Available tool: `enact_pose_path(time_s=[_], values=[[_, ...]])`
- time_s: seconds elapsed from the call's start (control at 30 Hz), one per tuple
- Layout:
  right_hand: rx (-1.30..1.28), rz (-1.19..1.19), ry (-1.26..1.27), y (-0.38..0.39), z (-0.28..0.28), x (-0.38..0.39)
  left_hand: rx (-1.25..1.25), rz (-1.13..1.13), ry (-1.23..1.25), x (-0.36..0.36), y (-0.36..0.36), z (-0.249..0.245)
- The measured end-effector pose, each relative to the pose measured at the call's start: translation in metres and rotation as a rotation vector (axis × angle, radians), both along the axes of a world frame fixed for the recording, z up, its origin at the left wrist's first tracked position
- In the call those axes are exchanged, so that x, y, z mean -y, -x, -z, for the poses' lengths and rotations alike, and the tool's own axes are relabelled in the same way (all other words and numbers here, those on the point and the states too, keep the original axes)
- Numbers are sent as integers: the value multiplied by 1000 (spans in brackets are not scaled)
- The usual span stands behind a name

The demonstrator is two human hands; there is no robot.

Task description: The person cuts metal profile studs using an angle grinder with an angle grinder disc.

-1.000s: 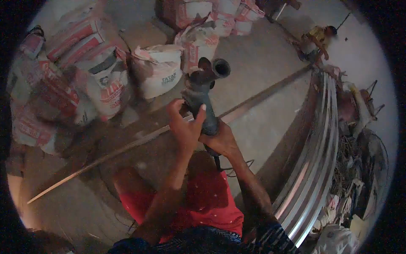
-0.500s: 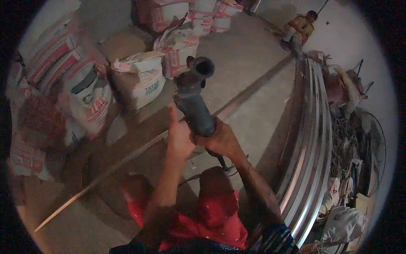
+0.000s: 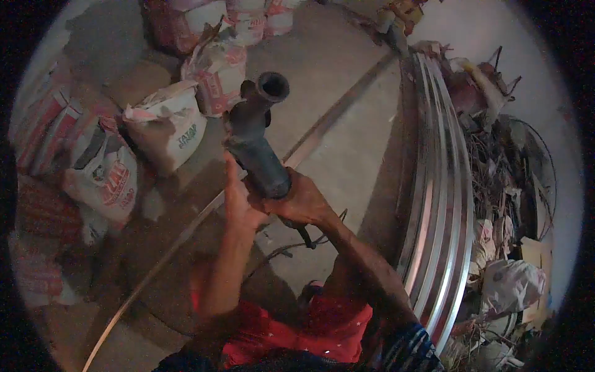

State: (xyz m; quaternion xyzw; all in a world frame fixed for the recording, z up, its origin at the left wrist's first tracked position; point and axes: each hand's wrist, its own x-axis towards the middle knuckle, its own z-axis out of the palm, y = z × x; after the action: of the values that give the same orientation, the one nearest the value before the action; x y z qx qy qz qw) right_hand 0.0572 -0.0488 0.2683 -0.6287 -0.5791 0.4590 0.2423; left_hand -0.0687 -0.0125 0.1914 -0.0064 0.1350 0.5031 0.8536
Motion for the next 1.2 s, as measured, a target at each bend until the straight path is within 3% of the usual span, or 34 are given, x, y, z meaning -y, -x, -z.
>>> enact_pose_path(time_s=[0.37,0.47,0.77,1.2], values=[[-111,162,55,-13,20,3,-13,182,-97,-10,-5,1],[-50,120,16,-17,25,2,116,225,-115,-13,0,3],[71,86,10,-32,59,0,262,186,-30,-19,5,13],[101,102,-37,-35,56,5,193,168,-97,-20,1,14]])
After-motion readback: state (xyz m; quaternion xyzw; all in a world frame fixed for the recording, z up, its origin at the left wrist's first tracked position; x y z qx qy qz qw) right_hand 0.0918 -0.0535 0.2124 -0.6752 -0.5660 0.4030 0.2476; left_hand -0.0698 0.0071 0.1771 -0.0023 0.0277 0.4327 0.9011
